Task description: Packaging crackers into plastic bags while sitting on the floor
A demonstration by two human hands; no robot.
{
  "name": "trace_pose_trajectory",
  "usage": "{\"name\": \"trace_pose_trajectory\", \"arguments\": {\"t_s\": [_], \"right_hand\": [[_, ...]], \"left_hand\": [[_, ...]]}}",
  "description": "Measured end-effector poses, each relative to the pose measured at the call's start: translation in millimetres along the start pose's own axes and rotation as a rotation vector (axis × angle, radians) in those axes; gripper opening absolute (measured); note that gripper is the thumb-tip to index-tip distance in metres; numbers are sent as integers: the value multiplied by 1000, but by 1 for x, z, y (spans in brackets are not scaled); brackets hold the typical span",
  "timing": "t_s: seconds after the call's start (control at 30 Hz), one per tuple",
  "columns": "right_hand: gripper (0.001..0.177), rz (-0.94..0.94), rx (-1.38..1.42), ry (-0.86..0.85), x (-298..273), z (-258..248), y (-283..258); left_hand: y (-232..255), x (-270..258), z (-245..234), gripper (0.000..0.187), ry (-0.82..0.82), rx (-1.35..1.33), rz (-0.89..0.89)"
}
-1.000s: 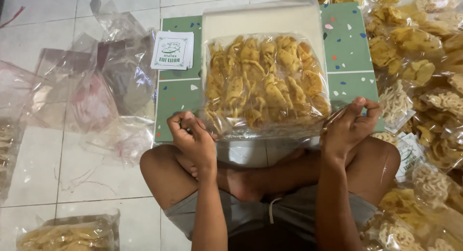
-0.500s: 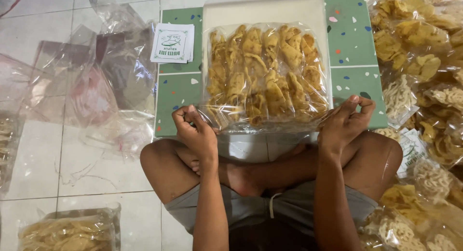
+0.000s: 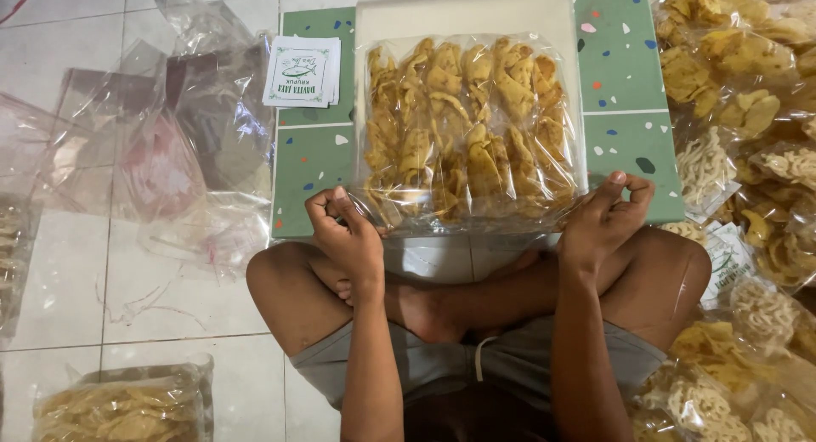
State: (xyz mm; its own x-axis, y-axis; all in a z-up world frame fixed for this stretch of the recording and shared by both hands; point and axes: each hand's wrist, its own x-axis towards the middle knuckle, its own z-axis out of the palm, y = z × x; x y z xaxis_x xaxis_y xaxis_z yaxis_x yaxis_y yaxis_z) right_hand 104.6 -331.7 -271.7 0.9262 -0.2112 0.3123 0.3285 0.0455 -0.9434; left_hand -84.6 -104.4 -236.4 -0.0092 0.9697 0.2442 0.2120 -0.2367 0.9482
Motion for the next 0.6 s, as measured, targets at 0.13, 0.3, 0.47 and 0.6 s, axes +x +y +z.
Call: {"name": "trace_pose_trajectory", "arguments": {"t_s": [0.13, 0.3, 0.47, 0.6], "right_hand": [[9, 6, -24, 6, -4, 5, -13], [9, 57, -22, -57, -10, 6, -30], [9, 59, -38, -61, -5, -8, 0], [10, 71, -54, -69, -4, -11, 7]], "left_hand": [[0, 2, -1, 16, -7, 19, 10], [-4, 3, -5, 16, -41, 123, 42], [10, 1, -13, 20, -110, 103, 94], [14, 3, -18, 20, -206, 88, 56]]}}
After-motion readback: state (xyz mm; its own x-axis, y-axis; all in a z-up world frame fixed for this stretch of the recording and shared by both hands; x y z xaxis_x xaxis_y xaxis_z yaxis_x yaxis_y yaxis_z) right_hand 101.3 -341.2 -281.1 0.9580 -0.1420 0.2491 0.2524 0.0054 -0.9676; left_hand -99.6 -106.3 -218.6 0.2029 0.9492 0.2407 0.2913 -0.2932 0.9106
